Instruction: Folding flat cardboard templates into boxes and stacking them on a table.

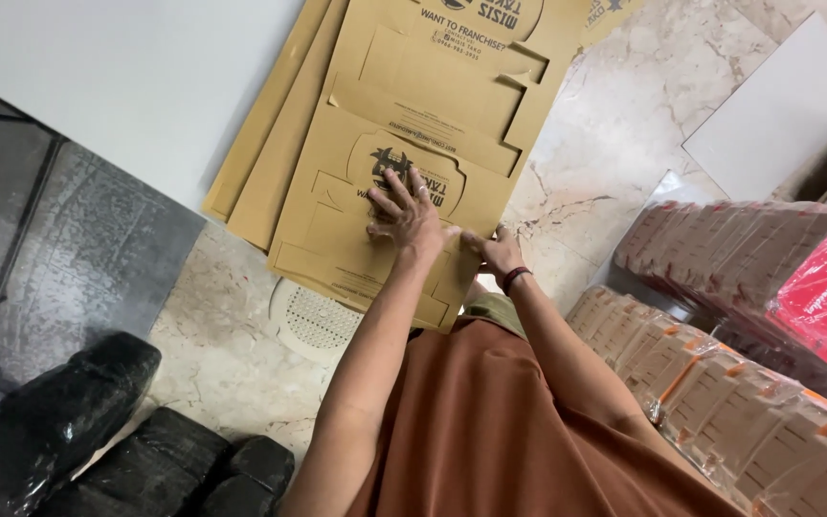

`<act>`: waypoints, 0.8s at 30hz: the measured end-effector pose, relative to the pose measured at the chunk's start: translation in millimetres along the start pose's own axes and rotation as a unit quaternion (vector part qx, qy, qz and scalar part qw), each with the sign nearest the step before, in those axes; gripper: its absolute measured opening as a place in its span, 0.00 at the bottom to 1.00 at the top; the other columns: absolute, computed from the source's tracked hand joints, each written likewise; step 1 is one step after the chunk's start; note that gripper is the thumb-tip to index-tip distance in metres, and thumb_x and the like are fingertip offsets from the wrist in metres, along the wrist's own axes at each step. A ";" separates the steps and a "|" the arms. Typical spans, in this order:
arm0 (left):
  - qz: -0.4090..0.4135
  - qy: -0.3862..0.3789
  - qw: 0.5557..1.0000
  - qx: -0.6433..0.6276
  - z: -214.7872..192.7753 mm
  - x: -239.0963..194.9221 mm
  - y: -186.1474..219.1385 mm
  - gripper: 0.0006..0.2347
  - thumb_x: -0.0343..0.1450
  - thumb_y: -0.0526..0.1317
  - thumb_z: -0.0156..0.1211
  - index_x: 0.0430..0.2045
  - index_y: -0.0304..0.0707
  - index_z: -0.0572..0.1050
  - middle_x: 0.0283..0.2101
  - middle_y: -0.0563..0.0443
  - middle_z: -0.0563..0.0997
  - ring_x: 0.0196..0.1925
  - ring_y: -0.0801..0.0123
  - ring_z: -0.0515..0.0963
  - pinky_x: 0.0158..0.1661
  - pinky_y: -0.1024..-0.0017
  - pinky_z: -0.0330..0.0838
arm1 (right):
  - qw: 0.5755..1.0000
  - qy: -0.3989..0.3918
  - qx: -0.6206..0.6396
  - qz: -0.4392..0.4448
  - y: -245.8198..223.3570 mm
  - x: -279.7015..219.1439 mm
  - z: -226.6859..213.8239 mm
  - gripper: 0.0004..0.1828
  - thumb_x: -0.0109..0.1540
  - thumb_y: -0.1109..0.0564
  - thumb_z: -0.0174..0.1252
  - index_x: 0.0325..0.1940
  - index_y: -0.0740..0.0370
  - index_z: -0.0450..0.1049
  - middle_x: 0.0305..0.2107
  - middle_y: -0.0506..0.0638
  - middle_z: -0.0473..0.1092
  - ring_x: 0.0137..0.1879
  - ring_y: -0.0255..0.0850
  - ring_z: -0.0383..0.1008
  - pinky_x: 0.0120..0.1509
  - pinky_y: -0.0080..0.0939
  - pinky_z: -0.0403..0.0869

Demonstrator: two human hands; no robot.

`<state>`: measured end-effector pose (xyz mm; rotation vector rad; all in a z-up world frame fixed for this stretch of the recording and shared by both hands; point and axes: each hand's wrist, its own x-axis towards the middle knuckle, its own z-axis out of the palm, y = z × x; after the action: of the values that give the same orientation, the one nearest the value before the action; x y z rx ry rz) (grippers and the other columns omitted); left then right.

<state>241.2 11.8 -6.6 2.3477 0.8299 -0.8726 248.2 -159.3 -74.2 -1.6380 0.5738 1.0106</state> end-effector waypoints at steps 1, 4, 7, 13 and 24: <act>0.002 0.000 1.000 0.000 2.4 4.6 0.7 0.54 0.65 0.50 0.74 0.75 0.37 0.33 0.74 0.24 0.20 0.72 0.14 0.24 0.52 0.07 0.40 | 1.000 0.002 0.001 -0.001 -0.7 2.0 0.3 0.35 0.58 0.51 0.74 0.61 0.65 0.62 0.43 0.69 0.73 0.42 0.65 0.80 0.41 0.65 0.81; -0.015 -0.013 1.000 -0.003 25.9 20.2 -4.8 0.54 0.65 0.50 0.74 0.75 0.36 0.31 0.73 0.23 0.19 0.71 0.13 0.22 0.49 0.05 0.38 | 1.000 -0.001 -0.001 -0.003 5.7 3.1 -1.4 0.32 0.61 0.51 0.71 0.61 0.65 0.62 0.43 0.67 0.73 0.42 0.62 0.80 0.41 0.61 0.81; -0.015 -0.007 1.000 -0.003 49.2 42.1 -13.6 0.54 0.66 0.48 0.74 0.74 0.37 0.30 0.72 0.22 0.17 0.70 0.11 0.21 0.48 0.04 0.36 | 1.000 -0.005 -0.004 0.007 8.0 9.4 -1.5 0.33 0.62 0.51 0.70 0.62 0.66 0.61 0.46 0.69 0.72 0.45 0.66 0.79 0.42 0.65 0.80; -0.031 -0.010 0.999 0.011 24.9 23.8 0.4 0.52 0.67 0.46 0.72 0.74 0.35 0.30 0.73 0.22 0.19 0.71 0.11 0.23 0.47 0.04 0.36 | 0.993 0.069 -0.093 -0.030 24.5 34.2 7.2 0.30 0.60 0.49 0.72 0.57 0.69 0.68 0.44 0.66 0.76 0.51 0.59 0.79 0.47 0.59 0.80; -0.012 0.005 1.000 -0.023 1.2 -1.7 1.7 0.51 0.67 0.46 0.72 0.76 0.40 0.34 0.75 0.26 0.22 0.72 0.13 0.26 0.51 0.06 0.41 | 0.999 -0.014 0.036 0.021 0.3 -1.4 -6.7 0.33 0.54 0.52 0.76 0.60 0.61 0.72 0.42 0.59 0.78 0.48 0.53 0.82 0.48 0.57 0.81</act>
<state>240.8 9.2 -5.7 2.3086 0.8745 -0.8416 249.4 -165.8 -72.8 -1.5512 0.6219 1.0312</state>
